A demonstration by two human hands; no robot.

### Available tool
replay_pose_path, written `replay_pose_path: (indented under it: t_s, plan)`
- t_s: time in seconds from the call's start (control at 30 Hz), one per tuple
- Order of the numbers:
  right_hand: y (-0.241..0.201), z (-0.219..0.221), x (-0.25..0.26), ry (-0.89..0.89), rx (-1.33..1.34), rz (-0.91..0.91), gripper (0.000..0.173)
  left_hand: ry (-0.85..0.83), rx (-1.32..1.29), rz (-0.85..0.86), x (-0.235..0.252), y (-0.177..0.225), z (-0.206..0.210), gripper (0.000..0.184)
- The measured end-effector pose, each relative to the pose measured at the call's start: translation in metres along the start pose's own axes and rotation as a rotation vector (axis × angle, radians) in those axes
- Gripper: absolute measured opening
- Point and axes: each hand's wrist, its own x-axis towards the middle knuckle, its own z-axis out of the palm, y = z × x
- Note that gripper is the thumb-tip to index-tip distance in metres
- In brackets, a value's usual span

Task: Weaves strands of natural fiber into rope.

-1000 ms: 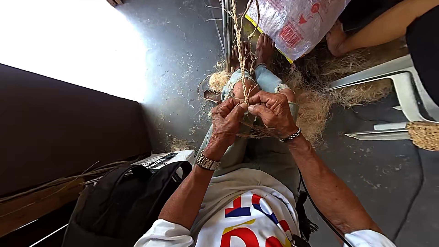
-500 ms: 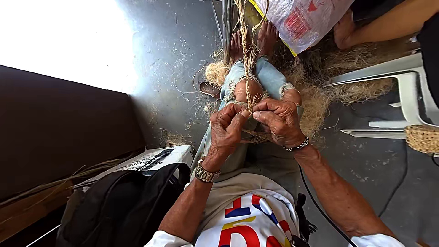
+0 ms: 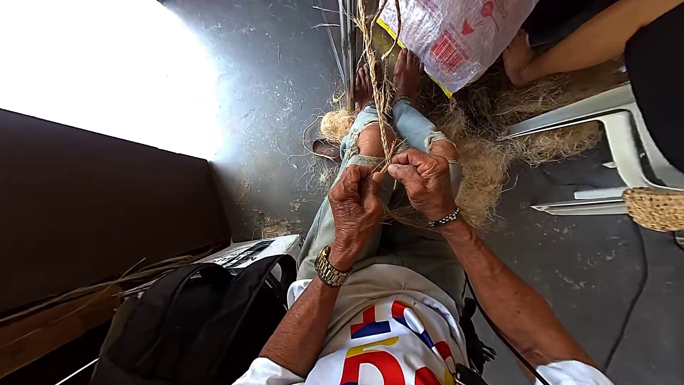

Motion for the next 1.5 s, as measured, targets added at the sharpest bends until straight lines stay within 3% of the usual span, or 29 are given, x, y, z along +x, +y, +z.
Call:
replay_pose_path:
  t_s: [0.27,0.6,0.7,0.77,0.87,0.93,1.0,1.1,1.2,1.37,1.5]
  plan:
    - [-0.001,-0.002,-0.008,-0.069,0.084,0.080,0.009,-0.138,0.030,0.096,-0.046,0.006,0.009,0.016]
    - [-0.007,-0.004,-0.006,-0.147,0.688,0.476,0.011,-0.408,0.251,0.267,-0.073,0.012,0.000,0.022]
    - [-0.004,-0.008,-0.004,-0.130,0.727,0.484,0.012,-0.248,0.172,0.261,-0.058,0.018,-0.013,0.020]
    - [-0.006,-0.011,-0.005,-0.141,0.726,0.465,0.012,-0.157,0.203,0.206,-0.041,0.018,-0.019,0.027]
    - [-0.012,-0.012,-0.005,-0.150,0.702,0.419,0.012,-0.195,0.231,0.076,-0.013,0.018,-0.018,0.049]
    - [-0.013,-0.012,-0.005,-0.151,0.661,0.393,0.013,-0.293,0.147,-0.016,0.002,0.019,-0.014,0.040]
    - [-0.011,-0.015,-0.006,-0.165,0.642,0.380,0.013,-0.386,-0.021,-0.091,0.011,0.020,-0.014,0.015]
    - [-0.006,-0.023,-0.006,-0.192,0.668,0.370,0.012,-0.527,-0.343,-0.322,0.011,0.017,-0.035,0.020]
    - [0.001,-0.025,0.002,-0.169,0.669,0.383,0.011,-0.575,-0.465,-0.455,0.004,0.006,-0.077,0.022]
    - [0.000,-0.013,0.008,-0.223,0.524,0.296,0.009,-0.648,-0.622,-0.518,-0.023,-0.014,-0.128,0.017]
    - [-0.003,-0.012,0.009,-0.238,0.546,0.283,0.011,-0.482,-0.573,-0.434,-0.034,-0.017,-0.126,0.013]
